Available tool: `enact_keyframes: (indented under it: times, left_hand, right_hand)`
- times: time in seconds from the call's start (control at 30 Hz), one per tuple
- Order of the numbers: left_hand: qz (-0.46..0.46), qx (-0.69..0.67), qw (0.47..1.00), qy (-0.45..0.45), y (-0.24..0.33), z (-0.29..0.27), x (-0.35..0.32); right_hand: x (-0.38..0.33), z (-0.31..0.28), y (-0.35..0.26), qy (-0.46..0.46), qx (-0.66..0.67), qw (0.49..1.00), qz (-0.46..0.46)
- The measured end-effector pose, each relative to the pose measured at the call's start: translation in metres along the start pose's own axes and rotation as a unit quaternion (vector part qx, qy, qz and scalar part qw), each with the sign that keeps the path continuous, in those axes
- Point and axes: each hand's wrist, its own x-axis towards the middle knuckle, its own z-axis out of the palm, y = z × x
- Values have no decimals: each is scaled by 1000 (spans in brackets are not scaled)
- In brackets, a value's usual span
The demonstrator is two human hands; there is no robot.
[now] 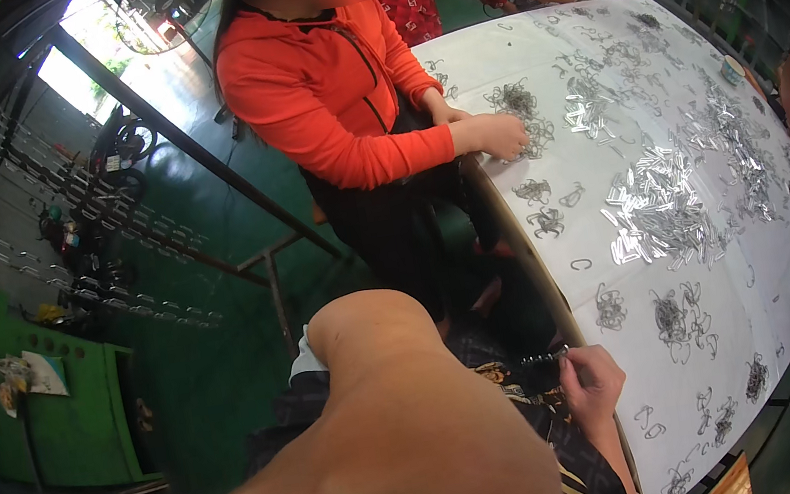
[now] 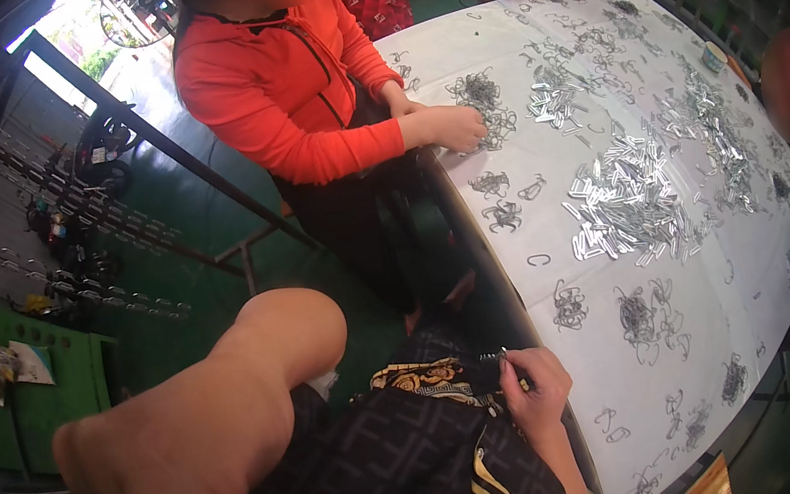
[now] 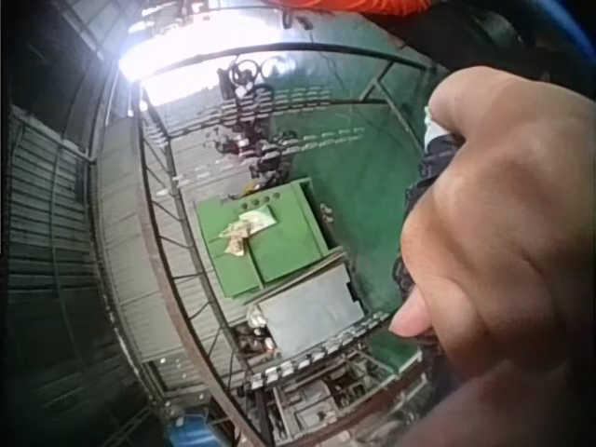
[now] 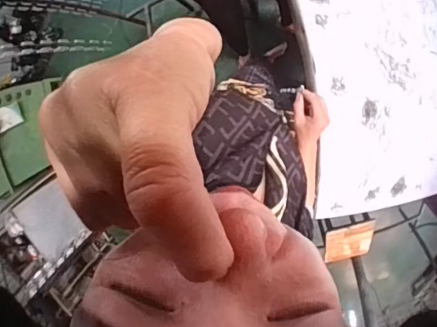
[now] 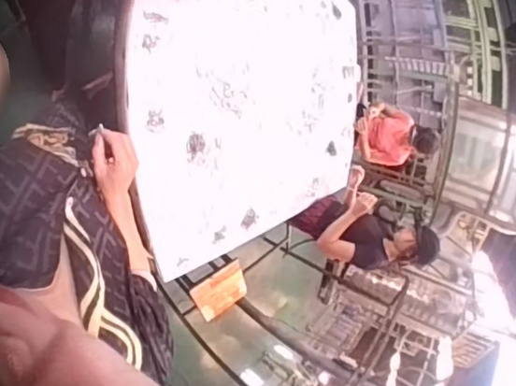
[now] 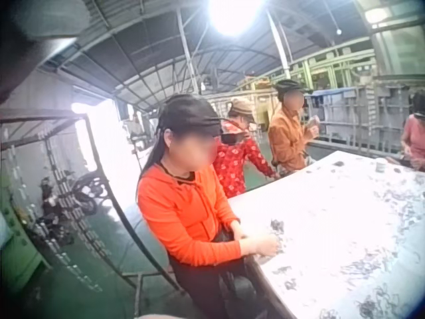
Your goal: The person sits at a large table in a workshop and assembles small metal components by hand. They pick up individual metal pieces and fasteners from piles on the table, joining them together. Other workers are visible in the background performing similar tasks.
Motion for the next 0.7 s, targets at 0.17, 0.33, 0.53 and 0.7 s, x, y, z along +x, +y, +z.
enact_keyframes:
  times: [0.17, 0.33, 0.53, 0.7]
  left_hand:
    - [-21, -2, 1000, 17, 3, 7, -1]
    - [79, -139, 985, -67, -28, 11, 14]
    - [180, -154, 929, -283, -50, -7, 50]
    - [148, -106, 957, -224, -32, -18, 28]
  right_hand:
    - [-1, -3, 2, 0, -12, 1000, -23]
    - [2, -2, 1, 10, 4, 1000, -9]
    - [-3, -4, 8, 11, 18, 1000, 11]
    - [-4, -4, 12, 13, 14, 1000, 15]
